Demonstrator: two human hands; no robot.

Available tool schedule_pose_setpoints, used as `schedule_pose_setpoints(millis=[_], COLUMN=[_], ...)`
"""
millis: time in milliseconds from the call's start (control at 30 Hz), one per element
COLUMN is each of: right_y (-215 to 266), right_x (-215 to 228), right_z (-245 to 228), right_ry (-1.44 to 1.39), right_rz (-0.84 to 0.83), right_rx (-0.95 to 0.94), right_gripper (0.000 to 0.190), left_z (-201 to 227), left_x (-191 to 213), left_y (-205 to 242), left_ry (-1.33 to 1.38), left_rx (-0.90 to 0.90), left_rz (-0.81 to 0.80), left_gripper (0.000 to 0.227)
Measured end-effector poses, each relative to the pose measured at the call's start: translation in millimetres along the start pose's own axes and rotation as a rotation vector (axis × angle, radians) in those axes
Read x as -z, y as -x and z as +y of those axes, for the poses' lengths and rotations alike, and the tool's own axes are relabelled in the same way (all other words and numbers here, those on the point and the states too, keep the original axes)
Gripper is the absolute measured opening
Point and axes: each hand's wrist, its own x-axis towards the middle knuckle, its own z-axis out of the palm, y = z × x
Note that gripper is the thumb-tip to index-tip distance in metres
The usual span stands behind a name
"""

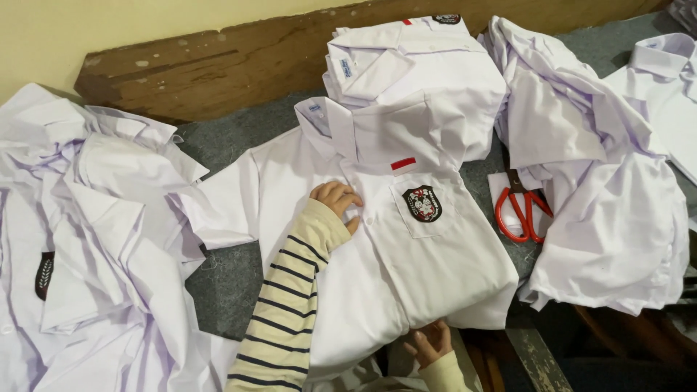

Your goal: A person carefully smooths and folds a white collared shirt on a work surface in a garment factory setting.

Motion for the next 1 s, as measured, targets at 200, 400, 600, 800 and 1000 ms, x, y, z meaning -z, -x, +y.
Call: schedule_pose_setpoints(millis=[200, 400, 600, 800, 1000], right_y=[9.3, -2.9, 21.5, 109.7, 103.0], right_x=[-20.2, -52.3, 3.4, -23.2, 7.1], right_z=[-5.1, -36.7, -49.4, -89.2, -105.1], right_ry=[0.804, 1.03, 1.09, 1.22, 1.748], right_rz=[-0.043, 0.161, -0.044, 0.025, -0.327], right_rx=[1.105, 1.666, 1.488, 1.242, 0.909], right_gripper=[0.091, 0.044, 0.033, 0.042, 0.083], left_z=[1.5, -5.6, -10.3, -16.3, -0.6], left_x=[-4.0, -16.0, -22.4, -35.4, -10.2], left_y=[-1.7, -0.7, -3.8, -6.1, -8.0], left_ry=[-0.044, -0.112, -0.098, -0.131, -0.019], left_rx=[-0.047, -0.08, -0.069, -0.017, 0.106], left_rz=[0.055, 0.071, 0.033, -0.165, -0.282], left_gripper=[0.033, 0.026, 0.035, 0.034, 0.048])
